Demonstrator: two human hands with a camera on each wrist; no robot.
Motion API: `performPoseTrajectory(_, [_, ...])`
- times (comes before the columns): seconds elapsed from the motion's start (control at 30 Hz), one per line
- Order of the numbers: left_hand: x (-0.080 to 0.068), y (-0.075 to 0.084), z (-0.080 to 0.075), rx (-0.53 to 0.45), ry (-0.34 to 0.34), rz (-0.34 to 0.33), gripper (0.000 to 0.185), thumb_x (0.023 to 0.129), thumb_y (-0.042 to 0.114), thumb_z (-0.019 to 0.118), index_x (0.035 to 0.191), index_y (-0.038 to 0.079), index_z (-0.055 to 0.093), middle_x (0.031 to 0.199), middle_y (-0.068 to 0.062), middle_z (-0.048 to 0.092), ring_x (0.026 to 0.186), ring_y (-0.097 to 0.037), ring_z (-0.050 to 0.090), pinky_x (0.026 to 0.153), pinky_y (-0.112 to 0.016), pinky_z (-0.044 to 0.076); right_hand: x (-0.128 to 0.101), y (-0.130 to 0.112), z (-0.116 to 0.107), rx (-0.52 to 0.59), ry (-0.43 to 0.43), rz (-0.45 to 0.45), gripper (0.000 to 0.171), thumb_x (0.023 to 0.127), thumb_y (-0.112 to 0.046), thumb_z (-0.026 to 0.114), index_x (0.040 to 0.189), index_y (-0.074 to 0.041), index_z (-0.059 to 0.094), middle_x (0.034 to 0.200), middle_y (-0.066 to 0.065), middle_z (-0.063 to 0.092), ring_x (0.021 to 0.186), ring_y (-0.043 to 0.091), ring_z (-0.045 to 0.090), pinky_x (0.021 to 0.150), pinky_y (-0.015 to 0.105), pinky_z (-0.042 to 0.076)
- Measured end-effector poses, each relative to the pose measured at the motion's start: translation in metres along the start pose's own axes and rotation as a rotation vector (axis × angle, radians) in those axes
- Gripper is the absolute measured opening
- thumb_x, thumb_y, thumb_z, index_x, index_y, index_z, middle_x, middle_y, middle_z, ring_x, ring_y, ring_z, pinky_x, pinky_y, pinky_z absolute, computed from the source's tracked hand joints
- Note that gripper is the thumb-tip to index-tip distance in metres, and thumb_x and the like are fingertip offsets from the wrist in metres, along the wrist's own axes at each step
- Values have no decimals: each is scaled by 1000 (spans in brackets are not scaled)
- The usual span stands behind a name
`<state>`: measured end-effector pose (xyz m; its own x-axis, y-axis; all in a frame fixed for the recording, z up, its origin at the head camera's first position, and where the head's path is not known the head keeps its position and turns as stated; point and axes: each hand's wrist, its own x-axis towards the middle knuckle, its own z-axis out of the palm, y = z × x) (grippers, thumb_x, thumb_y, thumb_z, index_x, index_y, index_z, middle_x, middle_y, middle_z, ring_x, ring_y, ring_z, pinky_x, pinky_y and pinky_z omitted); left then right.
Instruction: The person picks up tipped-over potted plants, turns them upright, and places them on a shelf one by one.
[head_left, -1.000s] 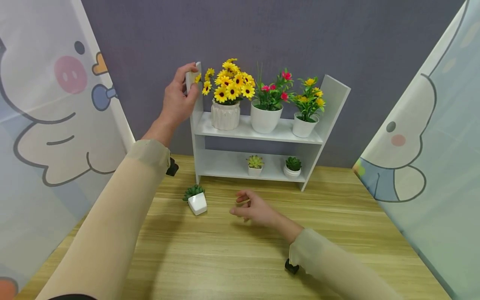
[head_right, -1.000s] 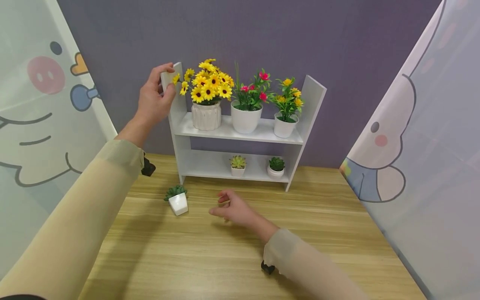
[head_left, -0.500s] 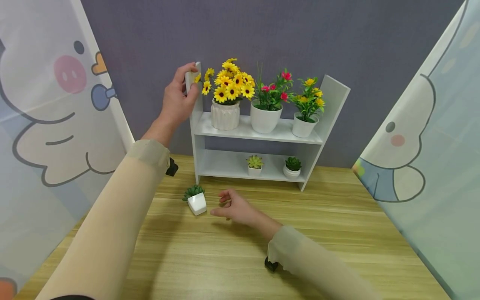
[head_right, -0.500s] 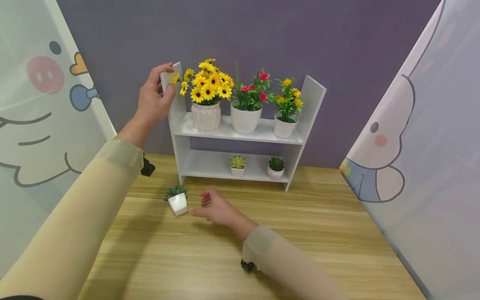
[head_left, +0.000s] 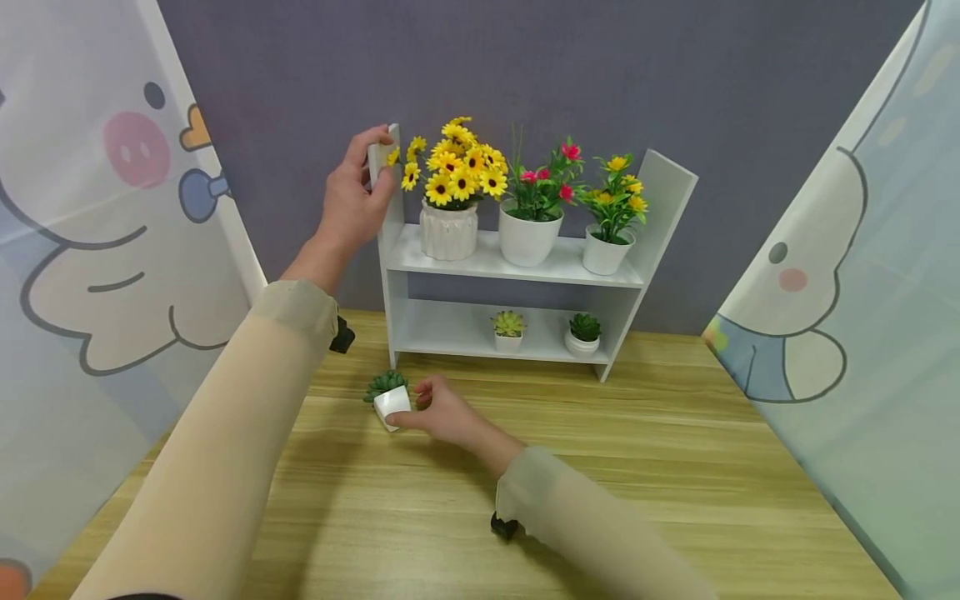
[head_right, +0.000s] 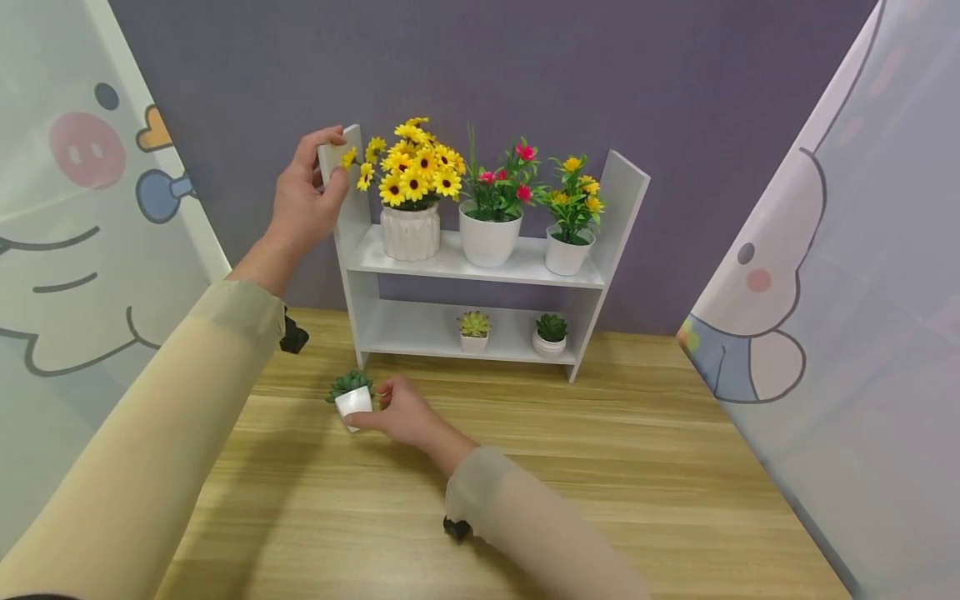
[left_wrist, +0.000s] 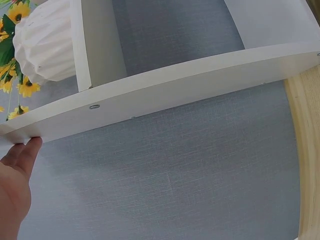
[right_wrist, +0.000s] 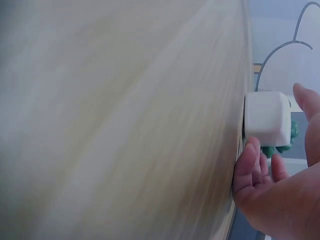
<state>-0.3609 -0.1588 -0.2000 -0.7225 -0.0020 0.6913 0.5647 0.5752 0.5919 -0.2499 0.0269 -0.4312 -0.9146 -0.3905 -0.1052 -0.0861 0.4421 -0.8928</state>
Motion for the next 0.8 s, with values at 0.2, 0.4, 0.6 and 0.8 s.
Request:
performPoseTrajectory(0.2, [-1, 0, 0, 1, 1, 0, 43, 115, 21, 47, 158, 26, 46, 175, 16, 39, 146, -28, 62, 105, -49, 60, 5, -4, 9, -7, 33, 3, 71, 85, -41, 94, 132, -2, 57, 116, 10, 66, 101, 20, 63, 81, 32, 57])
performPoseTrajectory(0.4, [-1, 0, -1, -6, 2, -1, 44, 114, 22, 47, 158, 26, 46, 175, 16, 39, 147, -27, 60, 108, -50, 59, 5, -8, 14, -36, 51, 22, 76, 84, -47, 94, 131, -1, 57, 108, 8, 70, 92, 18, 66, 74, 30, 56])
performPoseTrajectory(0.6, [-1, 0, -2, -11, 1, -3, 43, 114, 21, 48, 158, 26, 47, 175, 17, 40, 151, -27, 58, 114, -54, 57, 6, -10, 14, -74, 58, 23, 70, 86, -42, 93, 132, 0, 60, 109, 7, 72, 91, 15, 66, 72, 26, 56])
performPoseTrajectory(0.8, [-1, 0, -1, -4, -1, 1, 43, 114, 21, 48, 157, 26, 47, 175, 14, 41, 147, -28, 60, 112, -53, 59, 5, -10, 11, -84, 64, 2, 57, 89, -34, 90, 126, -1, 63, 108, 9, 72, 89, 15, 64, 69, 25, 55])
